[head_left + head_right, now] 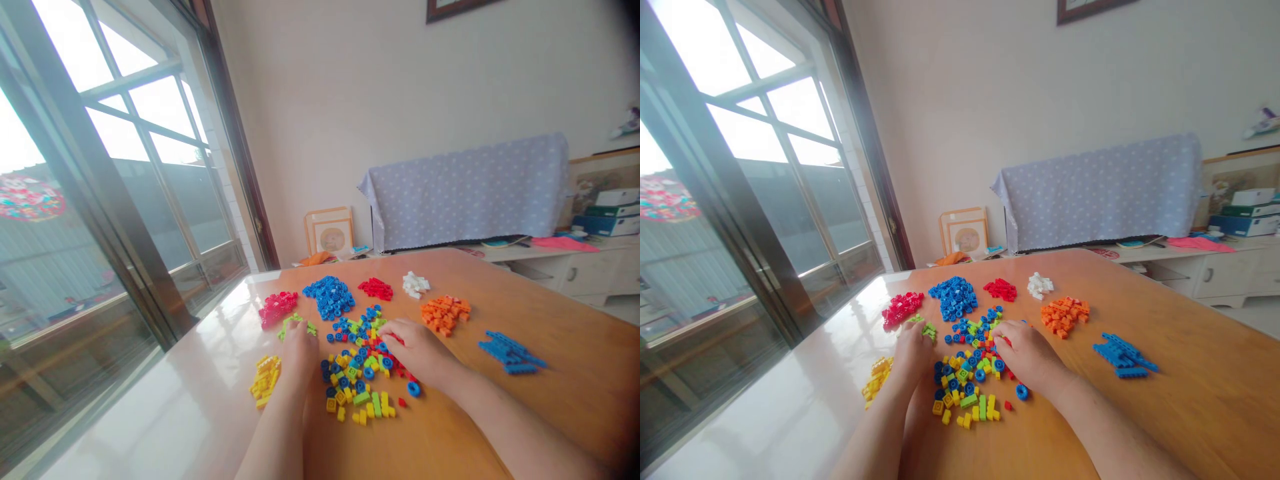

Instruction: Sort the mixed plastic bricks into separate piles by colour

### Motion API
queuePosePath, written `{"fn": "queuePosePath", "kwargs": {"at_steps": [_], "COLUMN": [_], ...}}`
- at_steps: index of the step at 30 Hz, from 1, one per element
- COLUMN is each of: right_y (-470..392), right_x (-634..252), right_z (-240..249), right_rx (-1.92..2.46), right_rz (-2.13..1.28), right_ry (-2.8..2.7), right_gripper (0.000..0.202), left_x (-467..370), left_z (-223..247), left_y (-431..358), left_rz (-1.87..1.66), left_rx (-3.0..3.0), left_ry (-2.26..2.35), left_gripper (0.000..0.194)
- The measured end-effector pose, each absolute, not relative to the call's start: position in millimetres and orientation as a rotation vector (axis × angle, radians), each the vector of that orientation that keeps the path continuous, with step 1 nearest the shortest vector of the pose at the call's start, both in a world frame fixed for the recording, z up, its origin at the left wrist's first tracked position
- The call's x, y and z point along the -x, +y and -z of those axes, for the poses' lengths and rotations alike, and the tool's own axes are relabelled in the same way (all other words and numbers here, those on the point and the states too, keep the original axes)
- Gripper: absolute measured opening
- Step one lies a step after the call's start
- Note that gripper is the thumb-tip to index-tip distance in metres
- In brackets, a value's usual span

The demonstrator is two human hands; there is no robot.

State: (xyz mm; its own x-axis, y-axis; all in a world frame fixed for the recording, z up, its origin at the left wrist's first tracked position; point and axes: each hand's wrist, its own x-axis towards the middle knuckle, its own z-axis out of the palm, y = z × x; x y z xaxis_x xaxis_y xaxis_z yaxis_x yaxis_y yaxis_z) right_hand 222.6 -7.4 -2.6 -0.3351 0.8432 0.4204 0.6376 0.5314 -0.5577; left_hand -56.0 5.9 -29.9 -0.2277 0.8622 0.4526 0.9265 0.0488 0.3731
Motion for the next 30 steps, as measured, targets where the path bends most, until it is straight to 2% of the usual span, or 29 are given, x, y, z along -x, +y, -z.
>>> {"fn": "queuePosePath", "kwargs": {"at_steps": [10,18,23,30], "right_y": [-4.4,-4.8,-0.3,5.5], "right_x": [-225.3,-226.6,-231.2,-248.8], "right_z": [6.1,3.0,5.5,10.1], "right_rx": [1.202,1.233,1.349,1.606], "right_rz": [-0.383,-0.384,-0.373,-0.469], "right_ry": [-2.065,-2.094,-2.108,-2.167], "right_gripper": [0.025,0.023,0.021,0.013], "left_x": [51.6,38.0,26.5,15.6], "left_z": [19.4,5.8,5.3,0.6], "left_y": [-1.1,-12.5,-24.4,-35.2], "left_rz": [0.984,1.071,0.877,0.771], "left_rx": [1.871,2.056,2.460,2.686], "left_ry": [-2.211,-2.138,-2.093,-1.950], "left_gripper": [0.038,0.029,0.020,0.027]}}
